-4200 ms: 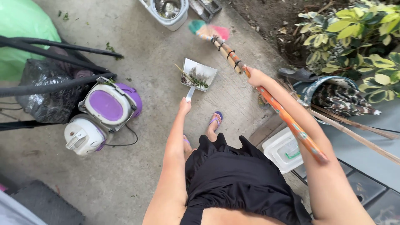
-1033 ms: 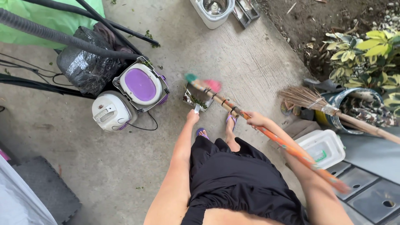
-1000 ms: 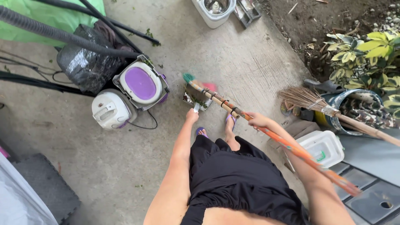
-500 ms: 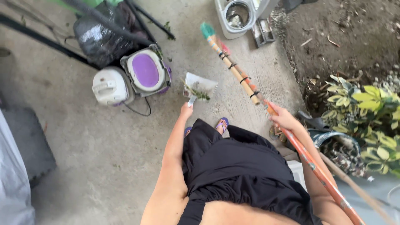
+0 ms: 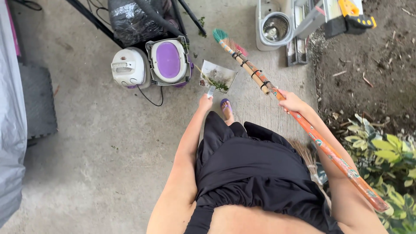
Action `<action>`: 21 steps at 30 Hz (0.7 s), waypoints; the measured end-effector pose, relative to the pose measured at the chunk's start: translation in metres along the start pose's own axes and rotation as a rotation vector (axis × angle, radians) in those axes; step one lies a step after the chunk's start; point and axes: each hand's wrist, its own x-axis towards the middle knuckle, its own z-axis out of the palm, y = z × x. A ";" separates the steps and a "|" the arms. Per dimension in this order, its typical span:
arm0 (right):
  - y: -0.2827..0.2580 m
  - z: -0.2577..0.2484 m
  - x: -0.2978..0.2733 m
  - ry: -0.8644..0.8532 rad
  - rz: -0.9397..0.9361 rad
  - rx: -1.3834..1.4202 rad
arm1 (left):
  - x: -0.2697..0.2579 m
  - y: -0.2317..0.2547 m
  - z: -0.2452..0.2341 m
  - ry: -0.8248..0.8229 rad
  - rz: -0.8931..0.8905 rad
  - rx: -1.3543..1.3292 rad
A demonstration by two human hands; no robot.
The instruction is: Sweeping debris into a dustpan on a concrete floor in a storage area.
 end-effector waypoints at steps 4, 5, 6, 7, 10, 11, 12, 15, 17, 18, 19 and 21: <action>-0.022 -0.015 0.025 -0.004 -0.044 -0.223 | 0.015 -0.002 0.009 0.013 -0.015 -0.004; -0.031 -0.018 0.027 0.000 -0.052 -0.338 | 0.020 -0.001 0.011 0.023 -0.007 -0.012; -0.042 -0.021 0.030 0.005 -0.060 -0.453 | 0.025 -0.001 0.013 0.032 0.002 -0.019; -0.058 -0.024 0.033 0.002 -0.062 -0.465 | 0.031 -0.007 0.020 0.038 -0.003 -0.029; -0.096 -0.034 0.053 -0.060 -0.051 -0.610 | 0.047 -0.014 0.032 0.068 0.020 0.015; -0.098 -0.035 0.070 -0.081 -0.077 -0.638 | 0.050 -0.012 0.032 0.078 -0.005 -0.005; -0.100 -0.036 0.087 -0.103 -0.102 -0.666 | 0.053 -0.010 0.033 0.087 -0.029 -0.025; -0.101 -0.039 0.142 -0.158 -0.264 -0.886 | 0.061 0.002 0.026 0.049 -0.131 -0.049; -0.111 -0.050 0.156 -0.184 -0.217 -0.897 | 0.064 -0.002 0.027 0.075 -0.129 -0.064; -0.115 -0.056 0.162 -0.199 -0.162 -0.900 | 0.065 -0.003 0.029 0.090 -0.116 -0.074; -0.120 -0.065 0.157 -0.211 -0.165 -0.910 | 0.067 -0.005 0.030 0.097 -0.129 -0.081; -0.130 -0.083 0.147 -0.209 -0.143 -0.890 | 0.069 -0.008 0.034 0.107 -0.158 -0.057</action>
